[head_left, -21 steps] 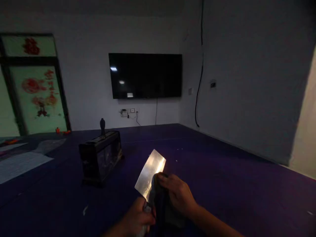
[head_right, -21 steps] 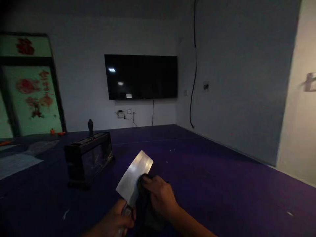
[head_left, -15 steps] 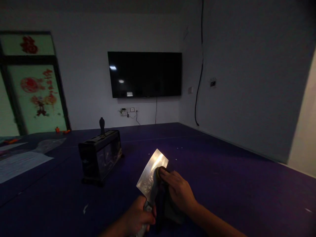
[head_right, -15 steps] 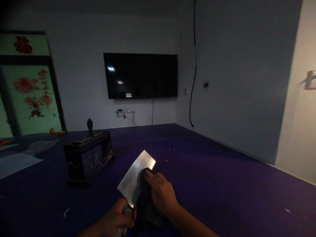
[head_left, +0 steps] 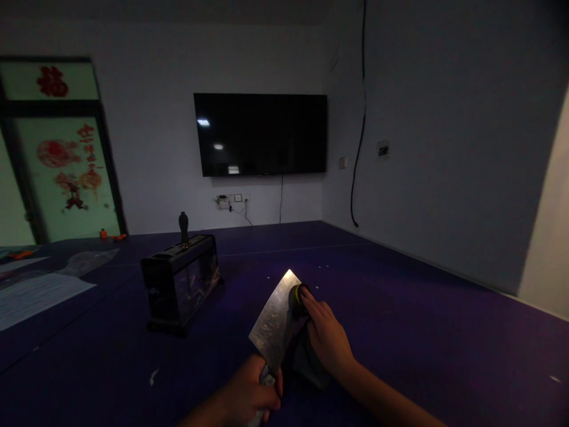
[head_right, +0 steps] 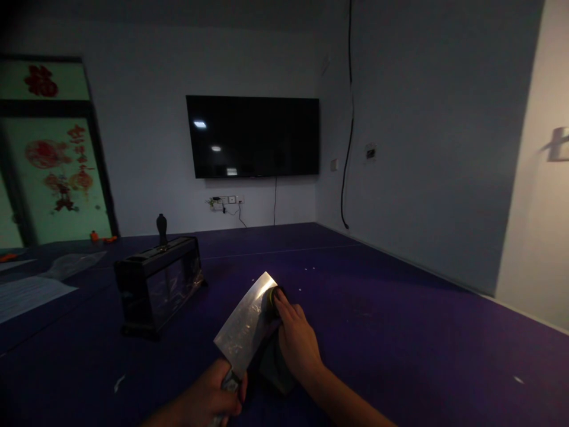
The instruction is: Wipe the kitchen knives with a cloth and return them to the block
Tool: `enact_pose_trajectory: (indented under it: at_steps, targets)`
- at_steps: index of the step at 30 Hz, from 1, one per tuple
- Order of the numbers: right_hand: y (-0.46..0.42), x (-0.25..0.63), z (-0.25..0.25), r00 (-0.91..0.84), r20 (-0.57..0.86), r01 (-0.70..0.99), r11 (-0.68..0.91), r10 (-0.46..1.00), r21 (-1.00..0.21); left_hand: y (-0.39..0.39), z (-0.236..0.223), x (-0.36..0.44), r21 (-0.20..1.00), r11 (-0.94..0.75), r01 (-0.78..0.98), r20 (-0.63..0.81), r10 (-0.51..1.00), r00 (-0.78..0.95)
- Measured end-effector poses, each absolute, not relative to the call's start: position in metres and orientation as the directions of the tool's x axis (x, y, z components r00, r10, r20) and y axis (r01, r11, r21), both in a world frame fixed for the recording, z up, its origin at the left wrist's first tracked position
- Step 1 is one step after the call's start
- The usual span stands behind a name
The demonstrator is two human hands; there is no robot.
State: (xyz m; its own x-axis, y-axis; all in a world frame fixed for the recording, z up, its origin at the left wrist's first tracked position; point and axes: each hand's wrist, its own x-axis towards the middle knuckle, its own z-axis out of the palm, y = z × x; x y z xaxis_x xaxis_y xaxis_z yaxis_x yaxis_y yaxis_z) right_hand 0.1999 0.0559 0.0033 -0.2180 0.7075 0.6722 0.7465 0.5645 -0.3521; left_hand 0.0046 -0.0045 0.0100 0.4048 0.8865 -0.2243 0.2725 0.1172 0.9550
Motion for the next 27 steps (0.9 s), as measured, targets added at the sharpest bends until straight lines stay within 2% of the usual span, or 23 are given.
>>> enact_pose_trajectory:
  at_steps: [5, 10, 19, 27]
  targets:
    - [0.056, 0.199, 0.001, -0.158, 0.689, 0.758, 0.534, 0.707, -0.375, -0.007, 0.015, 0.005, 0.948, 0.113, 0.298, -0.233, 0.885, 0.402]
    - [0.056, 0.198, 0.001, -0.181, 0.687, 0.746, 0.553, 0.704, -0.37, -0.009, 0.014, 0.005, 0.944, 0.126, 0.305, -0.246, 0.884, 0.397]
    - [0.039, 0.19, 0.013, -0.445, 0.576, 0.72, 0.657, 0.685, -0.225, -0.005, 0.012, 0.007, 0.955, 0.175, 0.238, -0.249, 0.91, 0.332]
    - [0.022, 0.182, 0.022, -0.623, 0.562, 0.588, 0.8, 0.545, -0.124, 0.001, -0.003, 0.003, 0.967, 0.165, 0.197, -0.22, 0.925, 0.309]
